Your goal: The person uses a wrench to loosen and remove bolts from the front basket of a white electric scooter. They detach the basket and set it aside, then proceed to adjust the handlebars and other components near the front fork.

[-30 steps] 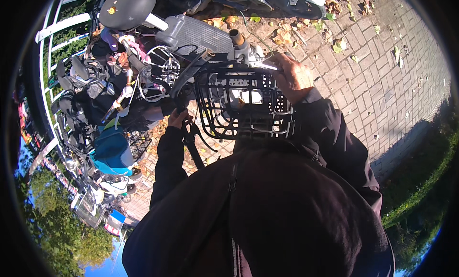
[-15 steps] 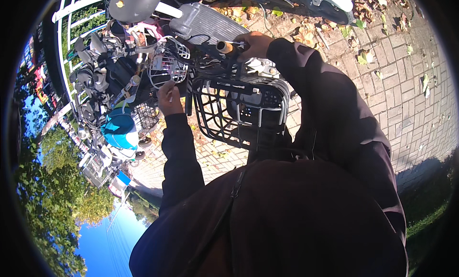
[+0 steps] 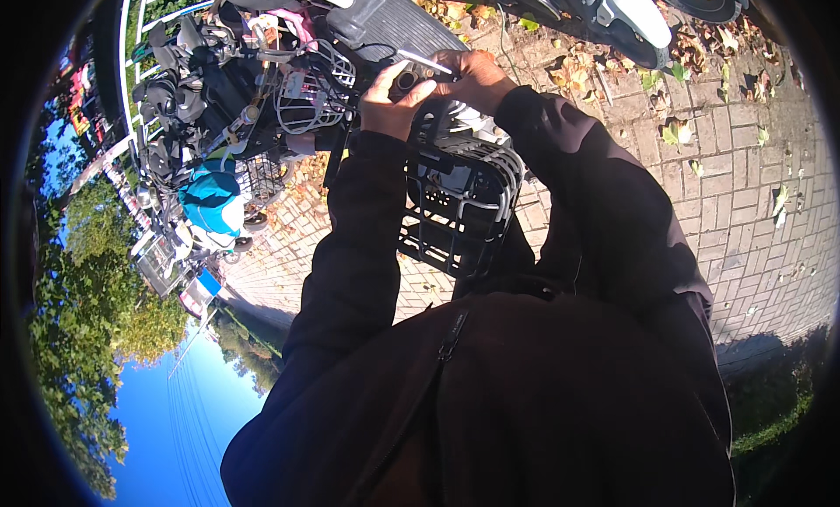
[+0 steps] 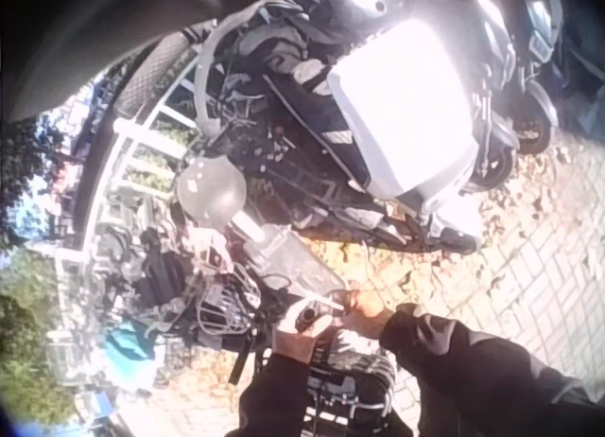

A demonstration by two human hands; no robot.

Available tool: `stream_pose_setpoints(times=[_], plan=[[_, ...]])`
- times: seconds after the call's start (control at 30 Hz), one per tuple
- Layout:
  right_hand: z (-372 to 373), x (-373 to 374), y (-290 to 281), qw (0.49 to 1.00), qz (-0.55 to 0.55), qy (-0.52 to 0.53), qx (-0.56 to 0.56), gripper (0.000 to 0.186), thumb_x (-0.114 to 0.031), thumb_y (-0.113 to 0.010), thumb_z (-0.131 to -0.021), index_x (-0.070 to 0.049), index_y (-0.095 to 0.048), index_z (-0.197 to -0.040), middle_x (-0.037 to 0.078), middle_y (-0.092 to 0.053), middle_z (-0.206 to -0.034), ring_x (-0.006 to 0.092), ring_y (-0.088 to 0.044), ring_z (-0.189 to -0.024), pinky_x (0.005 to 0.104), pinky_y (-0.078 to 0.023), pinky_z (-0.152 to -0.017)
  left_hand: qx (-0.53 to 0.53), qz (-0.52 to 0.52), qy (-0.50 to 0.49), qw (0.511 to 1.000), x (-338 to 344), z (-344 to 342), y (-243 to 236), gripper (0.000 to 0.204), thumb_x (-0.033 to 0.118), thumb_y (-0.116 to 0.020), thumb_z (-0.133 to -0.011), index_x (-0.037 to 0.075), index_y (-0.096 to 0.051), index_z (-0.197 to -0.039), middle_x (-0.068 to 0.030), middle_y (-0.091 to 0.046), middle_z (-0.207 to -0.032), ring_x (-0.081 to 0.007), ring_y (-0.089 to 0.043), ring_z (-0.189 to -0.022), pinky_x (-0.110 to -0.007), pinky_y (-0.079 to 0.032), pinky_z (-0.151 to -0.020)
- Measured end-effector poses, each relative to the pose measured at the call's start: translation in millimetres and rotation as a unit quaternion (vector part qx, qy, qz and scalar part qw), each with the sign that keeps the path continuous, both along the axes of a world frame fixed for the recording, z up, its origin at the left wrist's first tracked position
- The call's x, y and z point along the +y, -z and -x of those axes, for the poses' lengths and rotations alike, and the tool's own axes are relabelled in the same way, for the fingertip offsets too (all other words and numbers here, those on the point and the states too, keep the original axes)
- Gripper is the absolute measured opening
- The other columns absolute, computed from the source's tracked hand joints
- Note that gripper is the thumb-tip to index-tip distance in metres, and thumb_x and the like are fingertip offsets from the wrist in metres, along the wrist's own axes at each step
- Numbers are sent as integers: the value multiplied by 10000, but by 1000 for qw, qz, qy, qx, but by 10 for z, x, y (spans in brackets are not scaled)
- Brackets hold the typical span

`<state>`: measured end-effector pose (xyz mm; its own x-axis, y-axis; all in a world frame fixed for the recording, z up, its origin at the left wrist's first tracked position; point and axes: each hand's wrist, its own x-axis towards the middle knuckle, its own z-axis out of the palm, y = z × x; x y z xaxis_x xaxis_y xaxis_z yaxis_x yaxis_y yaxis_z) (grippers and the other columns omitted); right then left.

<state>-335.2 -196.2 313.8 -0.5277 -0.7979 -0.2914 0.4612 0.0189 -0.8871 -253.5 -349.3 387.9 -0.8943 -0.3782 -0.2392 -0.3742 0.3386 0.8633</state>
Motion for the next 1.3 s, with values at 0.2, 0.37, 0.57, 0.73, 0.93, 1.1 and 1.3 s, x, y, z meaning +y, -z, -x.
stream_pose_setpoints(times=[0.2,0.37,0.57,0.73,0.93,1.1,1.3], plan=[[157,-57,-204,997,78,18,11,511,-257,-830,-842,-17,-636,-1250,18,-668,-1084,97,-594,-916,281,-508,-822,98,-85,66,989,-301,181,-274,470,80,-830,-821,-26,-624,-1231,-81,-706,-1018,-107,-670,-842,-233,-562,-659],[374,268,-64,996,18,77,48,559,-300,-831,-838,-45,-621,-1288,40,-710,-1004,120,-639,-908,298,-504,-841,106,71,3,992,-868,241,-165,437,104,-821,-825,-11,-614,-1193,-56,-684,-976,-101,-641,-799,-237,-535,-694],[-151,1090,245,961,-196,115,-158,413,-227,-726,-913,-30,-619,-1261,-64,-545,-727,10,-434,-577,187,-309,-501,34,53,-95,994,-1312,-298,89,358,50,-751,-852,-23,-553,-1141,-90,-705,-920,-110,-666,-702,-218,-485,-530],[-668,1377,184,926,-223,138,-270,383,-283,-671,-965,-32,-620,-1249,-73,-450,-643,-1,-305,-431,214,-203,-387,45,39,-227,972,-1599,-949,-165,283,82,-717,-896,16,-575,-1132,-86,-715,-952,-130,-708,-799,-213,-487,-546],[-927,1143,-309,936,-182,101,-284,405,-357,-599,-1010,-29,-623,-1245,-78,-446,-656,3,-320,-433,197,-237,-401,1,-7,-378,926,-1800,-1609,-310,359,146,-804,-839,-1,-624,-1113,-55,-706,-959,-105,-658,-762,-241,-549,-657],[-987,886,-470,974,-171,-21,-144,370,-255,-645,-987,20,-613,-1232,72,-676,-1097,115,-600,-1040,268,-470,-922,-67,88,-509,853,-1646,-2488,-215,411,254,-844,-817,2,-672,-1092,-60,-732,-980,-109,-680,-802,-252,-528,-625],[-975,830,-567,973,-188,-109,-77,343,-217,-679,-964,9,-619,-1216,4,-656,-959,66,-577,-859,225,-456,-771,-148,-25,-665,732,-1070,-3710,177,389,399,-804,-827,82,-702,-1029,-13,-699,-903,-141,-656,-765,-299,-540,-605]])
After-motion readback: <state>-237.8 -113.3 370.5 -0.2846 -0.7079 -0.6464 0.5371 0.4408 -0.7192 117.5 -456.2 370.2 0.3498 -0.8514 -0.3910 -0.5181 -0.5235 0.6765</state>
